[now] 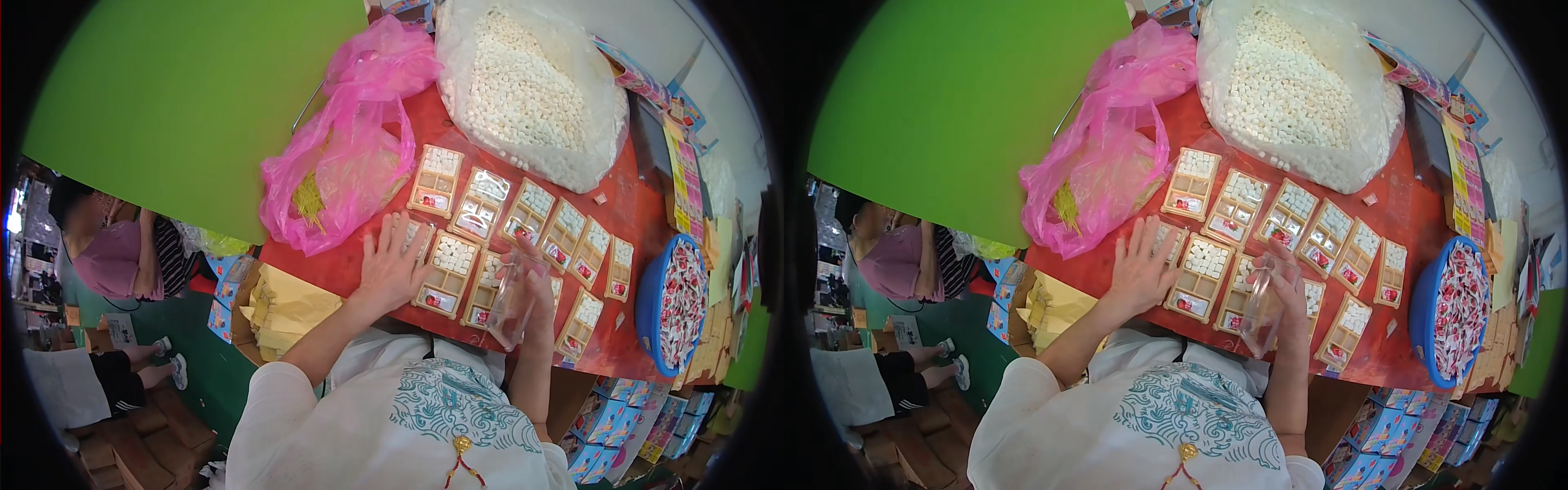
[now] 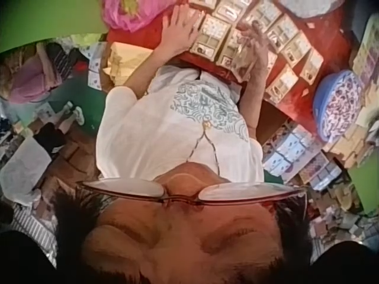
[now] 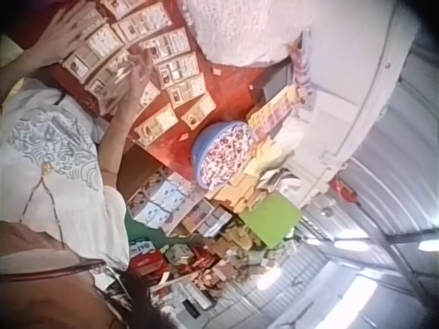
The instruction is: Packaging small white cubes into wooden trays and then organizing them into plastic bags.
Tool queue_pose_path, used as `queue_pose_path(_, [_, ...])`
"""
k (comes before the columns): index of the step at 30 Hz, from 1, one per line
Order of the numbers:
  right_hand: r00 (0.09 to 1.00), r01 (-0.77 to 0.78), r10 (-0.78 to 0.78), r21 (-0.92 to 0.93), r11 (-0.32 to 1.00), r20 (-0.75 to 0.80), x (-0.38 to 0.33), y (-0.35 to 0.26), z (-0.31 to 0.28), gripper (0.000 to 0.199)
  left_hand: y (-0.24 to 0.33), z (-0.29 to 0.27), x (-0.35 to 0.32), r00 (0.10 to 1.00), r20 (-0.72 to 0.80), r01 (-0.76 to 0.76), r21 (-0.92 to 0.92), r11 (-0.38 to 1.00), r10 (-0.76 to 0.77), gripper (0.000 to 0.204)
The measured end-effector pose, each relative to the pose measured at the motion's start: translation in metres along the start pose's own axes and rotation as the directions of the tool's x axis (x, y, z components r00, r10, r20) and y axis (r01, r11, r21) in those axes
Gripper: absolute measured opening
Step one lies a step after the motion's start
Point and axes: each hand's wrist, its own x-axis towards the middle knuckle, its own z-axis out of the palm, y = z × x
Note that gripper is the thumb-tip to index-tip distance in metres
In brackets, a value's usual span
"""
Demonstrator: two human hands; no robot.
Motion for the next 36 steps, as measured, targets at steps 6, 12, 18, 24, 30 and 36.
queue_pose_path(6, [1.0, 0.005, -0.005, 0.012, 1.0, 0.002, 0.001, 0.001, -0.001, 0.087, 0.0, 0.004, -0.016, 0.997, 0.066, 0.035, -0.004, 0.999, -0.034, 0.069])
queue_pose_path(12, [1.0, -0.013, 0.013, 0.05, 0.999, 0.006, 0.002, -0.002, 0.009, 0.087, -0.018, 0.018, -0.02, 0.997, -0.082, -0.004, -0.018, 1.0, 0.002, 0.065])
queue_pose_path(18, [0.999, -0.032, 0.032, 0.03, 0.999, 0.03, 0.004, 0.001, 0.002, 0.086, -0.016, 0.004, -0.019, 0.996, -0.083, 0.038, -0.006, 0.999, -0.038, 0.063])
queue_pose_path(24, [1.0, -0.007, 0.007, 0.046, 0.999, 0.021, 0.006, 0.0, 0.006, 0.082, -0.012, 0.002, -0.032, 0.994, -0.054, 0.102, 0.031, 0.994, -0.1, 0.061])
queue_pose_path(30, [0.999, -0.03, 0.03, -0.015, 0.999, -0.031, 0.004, 0.001, 0.008, 0.074, -0.012, 0.005, -0.042, 0.992, -0.074, 0.106, -0.009, 0.994, -0.106, 0.064])
queue_pose_path(36, [1.0, -0.015, 0.015, 0.026, 1.0, -0.013, -0.003, -0.004, 0.006, 0.074, -0.011, 0.017, -0.042, 0.991, -0.107, 0.086, 0.093, 0.992, -0.076, 0.069])
